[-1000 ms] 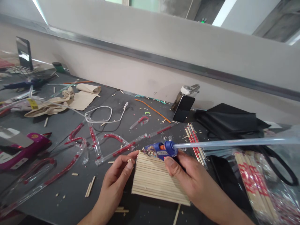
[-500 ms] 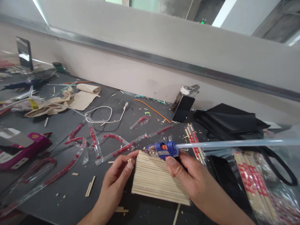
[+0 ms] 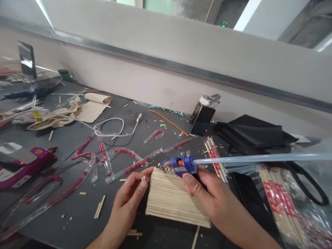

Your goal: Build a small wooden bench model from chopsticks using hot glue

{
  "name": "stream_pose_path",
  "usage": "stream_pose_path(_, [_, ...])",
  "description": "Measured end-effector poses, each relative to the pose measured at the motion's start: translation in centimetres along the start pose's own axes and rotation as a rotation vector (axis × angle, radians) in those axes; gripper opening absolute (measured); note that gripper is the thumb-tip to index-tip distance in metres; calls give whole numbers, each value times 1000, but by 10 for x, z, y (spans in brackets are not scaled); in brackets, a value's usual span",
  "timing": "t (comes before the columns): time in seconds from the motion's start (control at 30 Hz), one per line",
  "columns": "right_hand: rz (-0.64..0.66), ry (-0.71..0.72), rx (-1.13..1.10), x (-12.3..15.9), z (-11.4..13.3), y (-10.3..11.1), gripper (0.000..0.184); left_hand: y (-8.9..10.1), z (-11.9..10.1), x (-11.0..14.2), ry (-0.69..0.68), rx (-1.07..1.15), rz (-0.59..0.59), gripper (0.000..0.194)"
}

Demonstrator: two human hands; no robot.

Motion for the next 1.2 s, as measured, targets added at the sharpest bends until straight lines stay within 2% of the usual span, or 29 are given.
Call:
stream_pose_path(0.1, [-1, 20, 13, -2, 1, 0, 42, 0, 1, 0, 5, -2, -3, 19])
stream_pose_path(0.3, [101, 49, 47, -4, -4, -4, 40, 1, 0, 1, 7, -2, 1, 20])
stream_pose_path(0.5, [69, 28, 45, -3, -3, -3, 39, 1, 1, 2, 9, -18, -5, 21])
stream_pose_path(0.6, [54, 14, 61, -2, -4, -2, 44, 1, 0, 1, 6, -22, -4, 21])
stream_pose_path(0.87, [71, -81, -5, 6, -23, 6, 49, 2, 0, 1, -15, -50, -17, 21])
stream_pose_path(0.97, [44, -116, -68, 7, -21, 13, 52, 4, -2, 1, -34, -73, -36, 22])
stream_pose_path(1.1, [-78, -181, -203, 12, -14, 22, 50, 4, -2, 1, -40, -81, -38, 22])
stream_pose_path(1.2, [-157, -149, -326, 15, -8, 28, 45, 5, -1, 1, -31, -80, -34, 22])
Point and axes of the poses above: each hand's wrist, its own x-axis away from the middle knuckle, its own y-axis out of the back of the hand, z = x × y, the point moved 7 cm from there along -x, towards the middle knuckle, and after that the axes turned 1 degree about -y, right-handed, at the moved point
